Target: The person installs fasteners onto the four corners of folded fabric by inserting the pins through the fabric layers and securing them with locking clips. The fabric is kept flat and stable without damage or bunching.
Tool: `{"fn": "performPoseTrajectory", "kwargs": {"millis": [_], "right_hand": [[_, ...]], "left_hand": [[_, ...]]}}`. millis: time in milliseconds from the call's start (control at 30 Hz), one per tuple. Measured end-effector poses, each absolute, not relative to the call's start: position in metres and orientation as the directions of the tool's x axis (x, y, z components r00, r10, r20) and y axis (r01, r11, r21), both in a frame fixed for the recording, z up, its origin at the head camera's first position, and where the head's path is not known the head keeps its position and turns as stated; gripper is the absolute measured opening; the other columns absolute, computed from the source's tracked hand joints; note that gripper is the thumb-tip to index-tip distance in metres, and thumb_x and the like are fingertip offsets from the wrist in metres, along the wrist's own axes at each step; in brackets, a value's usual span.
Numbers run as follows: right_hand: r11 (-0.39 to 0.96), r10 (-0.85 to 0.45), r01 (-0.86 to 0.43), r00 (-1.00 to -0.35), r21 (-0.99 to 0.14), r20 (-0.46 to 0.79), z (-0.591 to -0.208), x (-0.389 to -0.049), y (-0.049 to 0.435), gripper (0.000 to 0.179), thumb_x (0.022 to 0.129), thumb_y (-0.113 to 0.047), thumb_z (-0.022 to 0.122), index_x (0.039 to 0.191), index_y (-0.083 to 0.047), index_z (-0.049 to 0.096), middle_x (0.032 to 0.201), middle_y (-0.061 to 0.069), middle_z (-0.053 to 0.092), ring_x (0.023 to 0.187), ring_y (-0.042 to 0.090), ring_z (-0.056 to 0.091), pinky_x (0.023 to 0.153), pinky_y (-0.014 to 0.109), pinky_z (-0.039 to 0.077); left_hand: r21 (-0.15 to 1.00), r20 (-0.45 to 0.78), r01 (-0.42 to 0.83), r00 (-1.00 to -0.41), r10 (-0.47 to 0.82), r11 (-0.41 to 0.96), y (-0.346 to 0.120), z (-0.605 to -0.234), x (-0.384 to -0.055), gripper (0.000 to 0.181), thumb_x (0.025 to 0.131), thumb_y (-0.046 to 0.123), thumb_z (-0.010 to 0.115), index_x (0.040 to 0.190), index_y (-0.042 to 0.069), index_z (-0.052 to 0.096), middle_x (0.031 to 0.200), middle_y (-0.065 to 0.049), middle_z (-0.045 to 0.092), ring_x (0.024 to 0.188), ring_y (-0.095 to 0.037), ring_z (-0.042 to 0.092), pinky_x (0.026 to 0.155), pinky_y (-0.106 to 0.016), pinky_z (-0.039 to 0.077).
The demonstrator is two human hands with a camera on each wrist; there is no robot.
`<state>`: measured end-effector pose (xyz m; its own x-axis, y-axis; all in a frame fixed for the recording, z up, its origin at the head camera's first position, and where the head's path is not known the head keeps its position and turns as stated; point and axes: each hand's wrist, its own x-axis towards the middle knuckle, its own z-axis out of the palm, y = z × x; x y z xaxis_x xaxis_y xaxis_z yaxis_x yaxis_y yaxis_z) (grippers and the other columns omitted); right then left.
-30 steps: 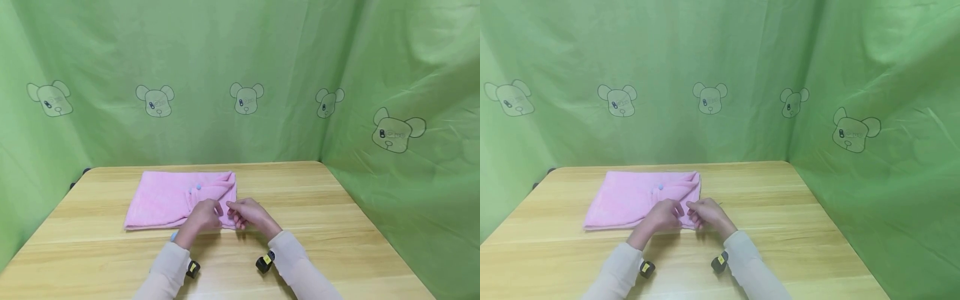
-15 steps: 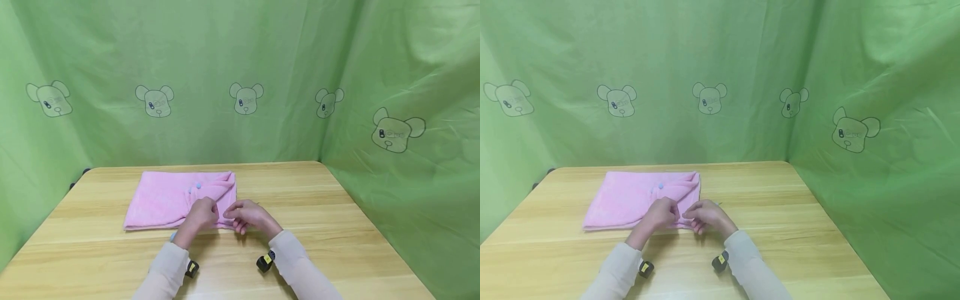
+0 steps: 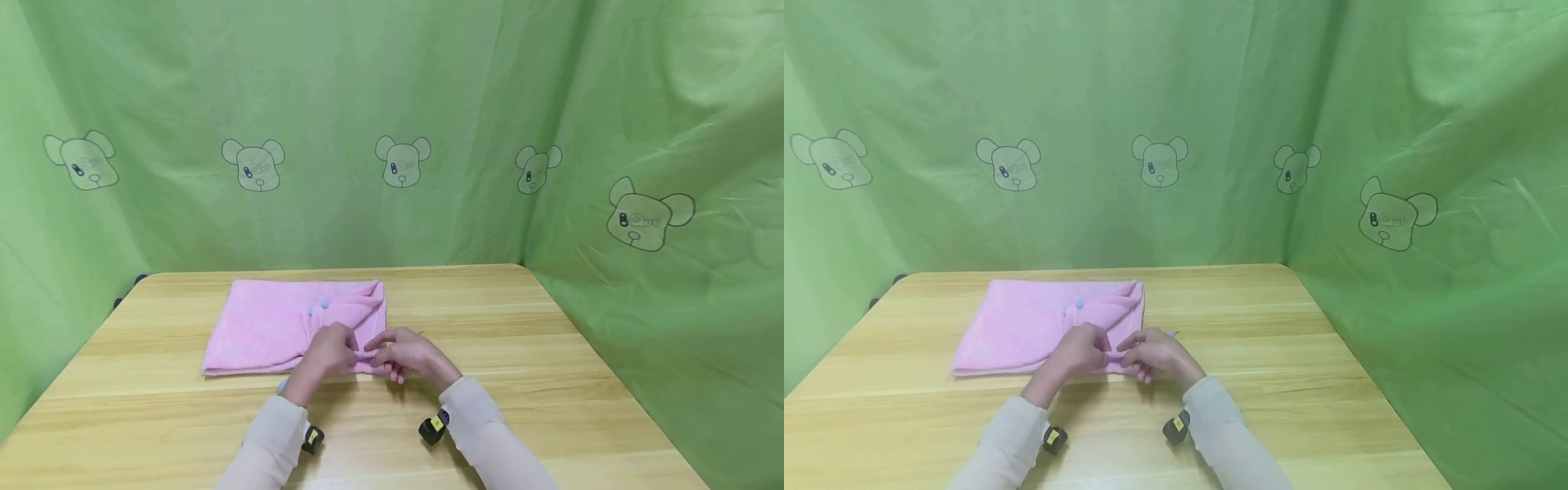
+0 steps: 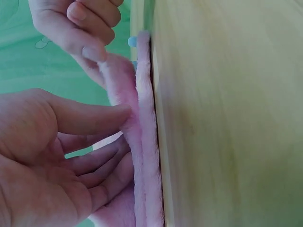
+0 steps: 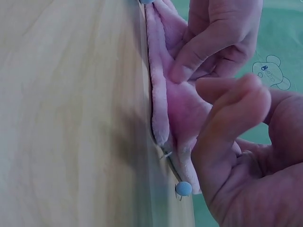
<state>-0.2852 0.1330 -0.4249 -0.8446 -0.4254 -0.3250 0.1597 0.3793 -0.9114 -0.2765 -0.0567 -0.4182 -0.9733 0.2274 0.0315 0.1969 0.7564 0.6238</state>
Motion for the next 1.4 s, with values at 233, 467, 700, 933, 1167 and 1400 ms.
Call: {"fn": "performPoseTrajectory", "kwargs": {"millis": [233, 467, 700, 933, 1167, 1400], "right_hand": [[0.312, -0.42, 0.17, -0.858, -0.935, -0.296, -0.427, -0.287, 0.132, 0.056, 0.084, 0.006, 0.064, 0.139, 0.003, 0.054, 0.079, 0.012, 0.065, 0.062, 0.015, 0.061, 0.057, 0.026, 0.057], [0.315, -0.395, 0.059, -0.899, -0.947, -0.188, -0.429, -0.289, 0.133, 0.042, 0.085, 0.007, 0.062, 0.127, 0.009, 0.061, 0.104, 0.023, 0.069, 0.08, 0.02, 0.069, 0.079, 0.035, 0.061], [0.378, -0.324, -0.003, -0.937, -0.926, -0.129, -0.432, -0.289, 0.132, 0.035, 0.085, 0.002, 0.064, 0.119, 0.006, 0.066, 0.107, 0.021, 0.071, 0.086, 0.023, 0.07, 0.081, 0.035, 0.061], [0.324, -0.276, 0.024, -0.954, -0.946, -0.119, -0.435, -0.292, 0.128, 0.024, 0.096, -0.008, 0.062, 0.113, 0.007, 0.069, 0.101, 0.023, 0.072, 0.086, 0.025, 0.071, 0.081, 0.038, 0.062], [0.317, -0.242, 0.01, -0.966, -0.948, -0.091, -0.433, -0.292, 0.127, 0.022, 0.096, -0.007, 0.063, 0.11, 0.008, 0.07, 0.097, 0.023, 0.073, 0.081, 0.024, 0.072, 0.079, 0.038, 0.062], [0.292, -0.217, 0.002, -0.974, -0.956, -0.068, -0.433, -0.291, 0.126, 0.021, 0.095, -0.007, 0.065, 0.108, 0.008, 0.072, 0.095, 0.021, 0.075, 0.082, 0.025, 0.073, 0.079, 0.039, 0.062]], "left_hand": [[0.665, 0.074, 0.186, -0.98, 0.183, 0.723, -0.059, -0.42, -0.28, 0.011, 0.075, -0.005, 0.07, 0.075, 0.005, 0.068, 0.072, -0.007, 0.067, 0.066, -0.019, 0.059, 0.063, -0.03, 0.051], [0.664, 0.072, 0.182, -0.981, 0.181, 0.725, -0.059, -0.417, -0.28, 0.011, 0.074, -0.006, 0.07, 0.077, 0.005, 0.068, 0.073, -0.007, 0.067, 0.067, -0.02, 0.059, 0.065, -0.032, 0.052], [0.666, 0.042, 0.174, -0.98, 0.196, 0.725, -0.058, -0.414, -0.28, 0.022, 0.072, -0.011, 0.064, 0.09, 0.001, 0.071, 0.081, -0.01, 0.07, 0.073, -0.021, 0.062, 0.068, -0.032, 0.054], [0.668, 0.061, 0.21, -0.971, 0.229, 0.714, -0.056, -0.415, -0.279, 0.009, 0.084, 0.003, 0.073, 0.093, 0.003, 0.076, 0.088, -0.011, 0.075, 0.075, -0.02, 0.064, 0.07, -0.034, 0.054], [0.667, 0.135, 0.254, -0.966, 0.222, 0.701, -0.056, -0.416, -0.28, 0.007, 0.088, 0.012, 0.076, 0.085, 0.007, 0.078, 0.084, -0.007, 0.076, 0.069, -0.016, 0.061, 0.069, -0.032, 0.052], [0.686, 0.146, 0.255, -0.966, 0.215, 0.681, -0.056, -0.417, -0.281, 0.008, 0.087, 0.011, 0.077, 0.08, 0.007, 0.078, 0.075, -0.004, 0.074, 0.064, -0.014, 0.057, 0.066, -0.03, 0.048]]}}
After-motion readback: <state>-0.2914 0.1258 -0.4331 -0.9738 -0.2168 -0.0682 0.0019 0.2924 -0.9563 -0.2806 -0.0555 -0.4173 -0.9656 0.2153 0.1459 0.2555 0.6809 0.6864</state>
